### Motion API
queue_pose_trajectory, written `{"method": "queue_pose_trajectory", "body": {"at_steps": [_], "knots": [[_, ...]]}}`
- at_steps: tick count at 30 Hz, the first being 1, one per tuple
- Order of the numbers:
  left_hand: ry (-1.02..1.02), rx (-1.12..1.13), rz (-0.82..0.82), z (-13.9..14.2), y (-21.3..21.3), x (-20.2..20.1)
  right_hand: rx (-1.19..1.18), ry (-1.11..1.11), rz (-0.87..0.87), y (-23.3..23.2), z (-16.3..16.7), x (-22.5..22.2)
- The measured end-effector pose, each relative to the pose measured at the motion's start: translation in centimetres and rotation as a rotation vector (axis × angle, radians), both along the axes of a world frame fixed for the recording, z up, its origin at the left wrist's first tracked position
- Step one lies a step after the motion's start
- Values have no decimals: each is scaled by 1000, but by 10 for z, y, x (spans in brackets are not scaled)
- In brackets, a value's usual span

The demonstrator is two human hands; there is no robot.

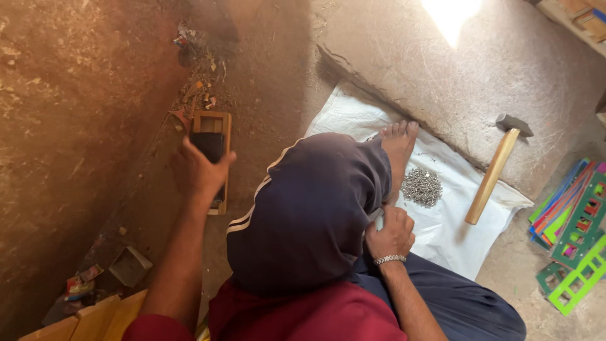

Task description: The person sits on the floor and assembles small wooden frames by hammering nails into pre-drilled holes. They handle a box of nails, a hammer, and multiple colored wooden frames, placing each completed frame onto a stack.

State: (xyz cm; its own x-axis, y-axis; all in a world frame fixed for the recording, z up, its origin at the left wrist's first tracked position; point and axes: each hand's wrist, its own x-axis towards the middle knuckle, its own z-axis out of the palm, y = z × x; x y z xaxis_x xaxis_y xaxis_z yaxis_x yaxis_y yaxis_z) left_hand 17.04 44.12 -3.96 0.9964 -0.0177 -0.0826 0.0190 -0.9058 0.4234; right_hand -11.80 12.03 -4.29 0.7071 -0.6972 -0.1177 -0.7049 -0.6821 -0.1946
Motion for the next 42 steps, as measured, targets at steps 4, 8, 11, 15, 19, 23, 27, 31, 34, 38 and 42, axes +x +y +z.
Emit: {"method": "queue_pose_trajectory", "body": {"at_steps": [4, 8, 11, 15, 19, 23, 27, 31, 34, 38, 42], "knots": [[133, 96, 138, -30, 7, -16, 79, -218, -23, -1, -4, -9], [256, 64, 189, -23, 4, -14, 41, -142, -40, 1, 2, -9], [205, 67, 176, -14, 1, -13, 152, 14, -201, 3, 10, -4], [251, 23, 120, -8, -11, -25, 228, 95, -279, 3, 19, -2], [127, 38, -111, -5, -38, -47, 263, 61, -264, -4, 18, -11], [384, 48, -319, 3, -72, -61, 310, -11, -132, -12, 4, -27], [422, 187, -554, 13, -92, -65, 743, -250, -62, -17, -21, -42], [445, 153, -569, 15, -89, -64, 1094, -537, -214, -35, -29, -50], [468, 134, -559, 14, -78, -60, 529, -398, 128, -70, -17, -42], [472, 39, -537, 16, -68, -54, -71, -173, -42, -110, 53, 7], [422, -107, -393, 22, -62, -44, -34, -336, 86, -117, 132, 117]]}}
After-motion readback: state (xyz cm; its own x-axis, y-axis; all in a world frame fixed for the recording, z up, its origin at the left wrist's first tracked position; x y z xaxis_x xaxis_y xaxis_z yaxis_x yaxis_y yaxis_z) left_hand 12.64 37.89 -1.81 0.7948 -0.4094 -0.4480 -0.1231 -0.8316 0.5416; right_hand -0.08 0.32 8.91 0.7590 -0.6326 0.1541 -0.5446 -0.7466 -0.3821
